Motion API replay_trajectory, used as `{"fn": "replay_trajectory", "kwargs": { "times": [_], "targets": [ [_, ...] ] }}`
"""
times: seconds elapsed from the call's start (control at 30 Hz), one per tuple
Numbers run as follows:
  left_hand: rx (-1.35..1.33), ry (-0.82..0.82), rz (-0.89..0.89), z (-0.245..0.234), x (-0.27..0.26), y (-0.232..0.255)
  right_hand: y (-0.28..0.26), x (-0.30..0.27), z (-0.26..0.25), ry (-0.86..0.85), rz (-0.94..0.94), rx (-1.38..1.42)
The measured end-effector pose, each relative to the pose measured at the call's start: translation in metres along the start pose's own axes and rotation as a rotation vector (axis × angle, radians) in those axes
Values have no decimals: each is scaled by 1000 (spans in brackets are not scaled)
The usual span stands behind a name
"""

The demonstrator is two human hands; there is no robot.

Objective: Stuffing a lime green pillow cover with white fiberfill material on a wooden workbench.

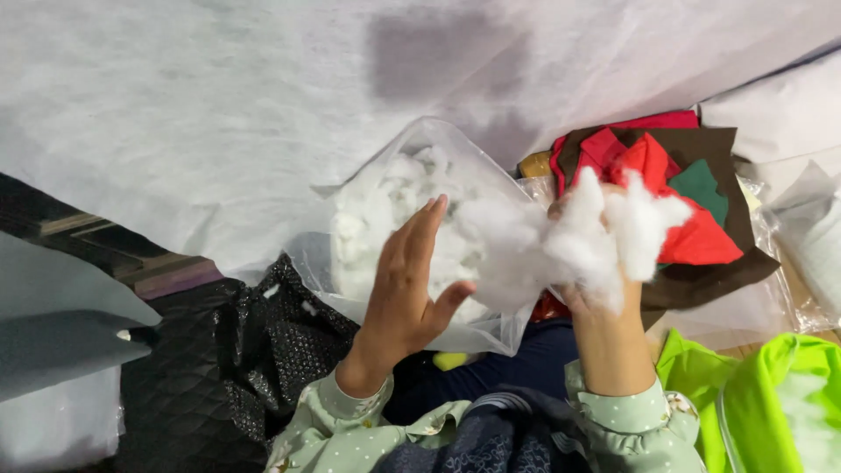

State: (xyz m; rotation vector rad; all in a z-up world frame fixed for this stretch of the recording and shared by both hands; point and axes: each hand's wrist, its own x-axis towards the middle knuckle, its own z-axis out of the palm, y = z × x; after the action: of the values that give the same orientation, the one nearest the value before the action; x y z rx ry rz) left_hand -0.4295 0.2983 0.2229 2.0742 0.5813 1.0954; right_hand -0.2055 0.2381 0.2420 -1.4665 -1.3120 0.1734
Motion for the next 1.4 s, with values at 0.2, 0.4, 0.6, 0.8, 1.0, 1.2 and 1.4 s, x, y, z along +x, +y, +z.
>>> {"fn": "replay_trajectory", "kwargs": {
  "times": [0.2,0.4,0.6,0.8,1.0,1.2,1.4],
  "targets": [
    [-1004,58,12,102,1,54,3,-49,-69,120,-28,-94],
    [-1309,172,410,241,16,129,-8,-124,-164,414,67,-346],
    [-1131,42,331,387,-23,199,-26,-190,-251,729,114,-616],
    [-869,-453,-550,457,-29,145,-50,-221,-283,684,665,-328],
    [-802,-593,-603,497,-71,74,30,-278,-298,783,517,-171],
    [-632,-765,-913,449,-32,131,47,-321,-312,875,489,-220],
    [-733,-656,-784,463,-25,125,34,-311,-314,946,438,-221]
  ]
}}
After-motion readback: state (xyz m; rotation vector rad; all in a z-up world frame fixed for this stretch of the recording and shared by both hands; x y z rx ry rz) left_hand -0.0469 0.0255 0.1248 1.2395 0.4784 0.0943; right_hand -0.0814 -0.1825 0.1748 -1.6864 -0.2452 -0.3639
